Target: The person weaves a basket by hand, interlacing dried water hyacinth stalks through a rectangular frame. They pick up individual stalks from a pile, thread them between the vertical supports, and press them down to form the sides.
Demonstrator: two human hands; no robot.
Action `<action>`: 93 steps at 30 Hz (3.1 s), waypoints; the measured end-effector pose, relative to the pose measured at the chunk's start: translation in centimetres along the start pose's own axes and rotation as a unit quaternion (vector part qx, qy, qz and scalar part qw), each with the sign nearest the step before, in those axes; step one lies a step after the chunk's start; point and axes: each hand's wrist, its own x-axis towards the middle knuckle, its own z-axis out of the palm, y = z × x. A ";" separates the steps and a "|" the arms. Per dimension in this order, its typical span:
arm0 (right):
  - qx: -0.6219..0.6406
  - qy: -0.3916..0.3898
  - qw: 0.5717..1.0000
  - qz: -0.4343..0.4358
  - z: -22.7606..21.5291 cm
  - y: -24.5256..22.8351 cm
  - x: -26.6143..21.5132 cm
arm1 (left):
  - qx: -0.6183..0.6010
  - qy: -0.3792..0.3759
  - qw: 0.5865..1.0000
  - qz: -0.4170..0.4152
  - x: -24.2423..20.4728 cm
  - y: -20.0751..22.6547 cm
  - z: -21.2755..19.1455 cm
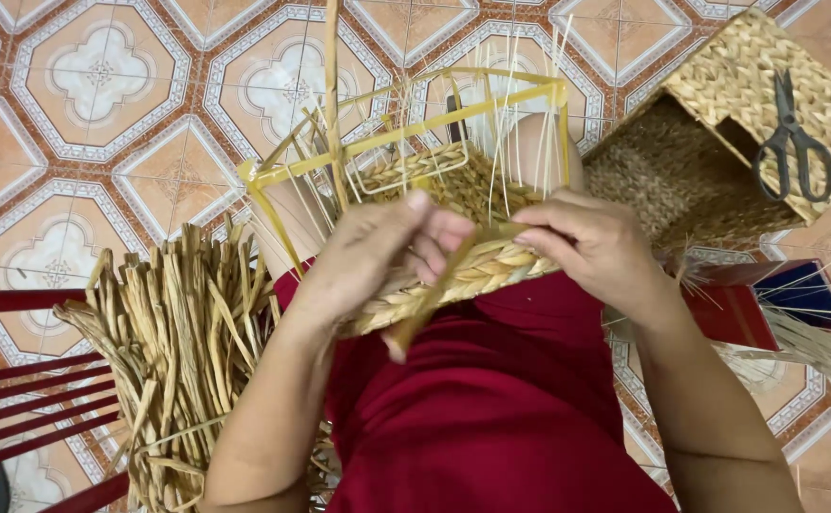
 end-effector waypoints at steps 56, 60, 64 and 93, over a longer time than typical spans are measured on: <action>0.082 0.017 0.996 0.026 -1.0 -2.2 -0.1 | 0.534 0.147 0.802 0.225 -4.1 -0.8 4.6; 0.037 -0.012 0.998 -0.038 -0.7 -3.6 0.9 | 0.517 0.065 0.829 0.205 -5.4 2.2 2.2; 0.016 -0.036 0.999 0.031 1.2 -1.4 0.9 | 0.559 0.123 0.757 0.315 -6.8 6.8 1.3; 0.040 0.009 0.999 -0.028 1.9 -3.3 1.3 | 0.526 0.262 0.769 0.251 -4.1 -0.4 4.5</action>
